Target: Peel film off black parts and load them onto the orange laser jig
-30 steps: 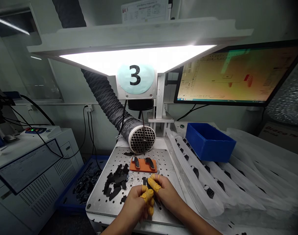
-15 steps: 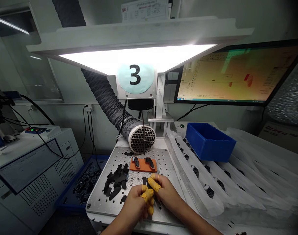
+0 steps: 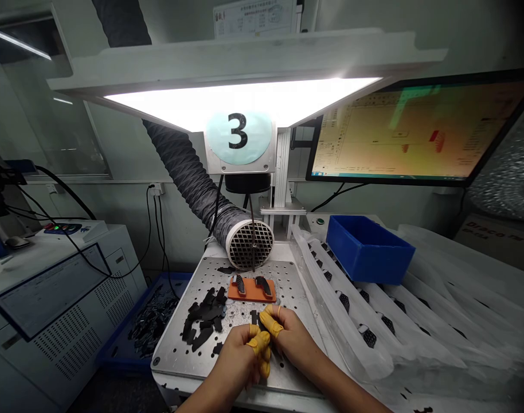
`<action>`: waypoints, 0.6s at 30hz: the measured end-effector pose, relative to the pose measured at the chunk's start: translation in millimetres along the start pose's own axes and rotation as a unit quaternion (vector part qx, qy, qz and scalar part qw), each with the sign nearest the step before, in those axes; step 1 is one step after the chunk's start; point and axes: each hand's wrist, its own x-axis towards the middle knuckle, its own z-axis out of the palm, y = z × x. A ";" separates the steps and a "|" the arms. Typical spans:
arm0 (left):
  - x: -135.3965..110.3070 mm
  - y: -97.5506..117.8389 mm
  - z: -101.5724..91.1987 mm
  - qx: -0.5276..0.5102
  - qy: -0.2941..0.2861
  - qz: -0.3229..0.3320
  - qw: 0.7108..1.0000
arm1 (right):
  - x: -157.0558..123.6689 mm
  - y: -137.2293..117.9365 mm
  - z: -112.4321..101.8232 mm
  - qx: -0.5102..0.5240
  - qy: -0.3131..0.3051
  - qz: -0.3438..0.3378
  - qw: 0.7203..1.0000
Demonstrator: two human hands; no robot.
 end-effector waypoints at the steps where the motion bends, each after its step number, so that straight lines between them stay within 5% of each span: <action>1: 0.0 0.6 -0.3 0.000 -0.003 -0.001 1.000 | -0.2 -0.5 0.0 -0.001 0.000 -0.001 1.000; 18: 0.5 -2.3 0.9 0.000 0.003 0.002 1.000 | -1.3 -2.9 0.6 0.012 0.013 0.004 1.000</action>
